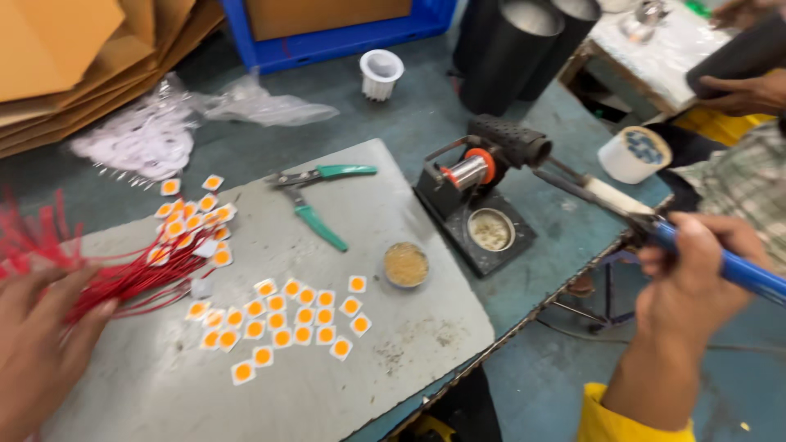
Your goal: The person solders red wires to small square LED modules using a soldering iron and solder wire. They then apply flux to the ends of black wires and organize the completed LED assemblies on the workbench.
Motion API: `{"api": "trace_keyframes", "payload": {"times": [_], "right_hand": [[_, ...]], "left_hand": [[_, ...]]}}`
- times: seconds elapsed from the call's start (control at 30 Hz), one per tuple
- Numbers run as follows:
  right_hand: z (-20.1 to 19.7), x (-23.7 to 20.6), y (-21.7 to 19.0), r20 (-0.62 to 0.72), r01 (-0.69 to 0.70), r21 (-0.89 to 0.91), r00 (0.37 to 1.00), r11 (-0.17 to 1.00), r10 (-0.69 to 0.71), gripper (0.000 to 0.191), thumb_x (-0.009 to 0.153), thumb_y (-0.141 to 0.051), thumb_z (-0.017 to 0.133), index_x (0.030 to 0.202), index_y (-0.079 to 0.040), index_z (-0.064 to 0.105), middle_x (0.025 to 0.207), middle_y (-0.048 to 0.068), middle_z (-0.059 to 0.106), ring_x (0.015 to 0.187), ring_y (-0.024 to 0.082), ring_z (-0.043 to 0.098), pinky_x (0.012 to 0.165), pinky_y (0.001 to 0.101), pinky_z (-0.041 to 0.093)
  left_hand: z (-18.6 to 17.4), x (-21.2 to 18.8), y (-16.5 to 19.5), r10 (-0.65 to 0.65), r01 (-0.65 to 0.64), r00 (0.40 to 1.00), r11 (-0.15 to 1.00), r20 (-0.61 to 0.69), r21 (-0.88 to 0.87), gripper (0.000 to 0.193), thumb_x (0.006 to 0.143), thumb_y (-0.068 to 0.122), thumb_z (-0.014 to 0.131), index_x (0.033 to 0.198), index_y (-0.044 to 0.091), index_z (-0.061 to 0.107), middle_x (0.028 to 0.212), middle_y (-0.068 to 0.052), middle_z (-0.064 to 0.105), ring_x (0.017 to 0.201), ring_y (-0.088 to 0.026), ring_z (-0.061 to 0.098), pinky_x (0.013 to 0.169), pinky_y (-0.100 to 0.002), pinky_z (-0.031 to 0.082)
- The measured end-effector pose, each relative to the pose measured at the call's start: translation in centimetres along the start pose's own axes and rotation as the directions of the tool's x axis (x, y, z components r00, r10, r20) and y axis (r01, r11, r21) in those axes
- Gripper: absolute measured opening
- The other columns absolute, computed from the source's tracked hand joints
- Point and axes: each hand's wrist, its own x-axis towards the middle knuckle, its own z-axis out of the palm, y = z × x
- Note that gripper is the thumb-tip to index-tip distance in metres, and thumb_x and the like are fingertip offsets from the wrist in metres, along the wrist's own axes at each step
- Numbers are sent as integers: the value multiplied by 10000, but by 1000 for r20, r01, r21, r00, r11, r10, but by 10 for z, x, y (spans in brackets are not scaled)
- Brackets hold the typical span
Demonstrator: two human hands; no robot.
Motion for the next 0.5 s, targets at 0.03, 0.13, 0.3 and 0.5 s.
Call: {"api": "trace_keyframes", "payload": {"times": [0.03, 0.13, 0.3, 0.5], "right_hand": [[6, 5, -1, 6, 10, -13, 1000, 1000, -10, 144, 1081, -43, 679, 983, 26, 600, 904, 123, 657, 625, 160, 605, 573, 234, 481], [17, 16, 7, 0, 20, -63, 1000, 998, -20, 97, 1075, -5, 681, 1007, 33, 623, 860, 123, 653, 613, 160, 609, 564, 229, 466], [34, 29, 47, 60, -34, -83, 997, 996, 39, 146, 1108, -76, 695, 1063, 7, 584, 914, 108, 675, 660, 151, 650, 588, 233, 491], [66, 28, 86, 214, -396, 152, 908, 905, 361, 232, 1078, -178, 733, 1250, -100, 598, 939, 72, 661, 809, 153, 704, 631, 258, 499]], "left_hand": [[6, -13, -6, -2, -1, 999, 995, -34, -97, 446, 945, 236, 716, 1367, 100, 669, 1211, -168, 613, 1102, -294, 599, 1001, -420, 488], [12, -50, -15, 51, -79, 992, 967, -119, -242, 532, 909, 172, 726, 1412, 60, 591, 1245, -164, 592, 1182, -281, 577, 1112, -376, 436], [-35, -73, 16, 86, -91, 992, 994, -88, -59, 613, 809, 251, 780, 1377, 95, 610, 1269, -131, 633, 1201, -295, 577, 1125, -398, 424], [-62, 30, 68, 223, -251, 953, 961, 206, 120, 790, 673, 363, 732, 1339, -30, 569, 1393, -226, 579, 1297, -384, 526, 1088, -475, 405]]}}
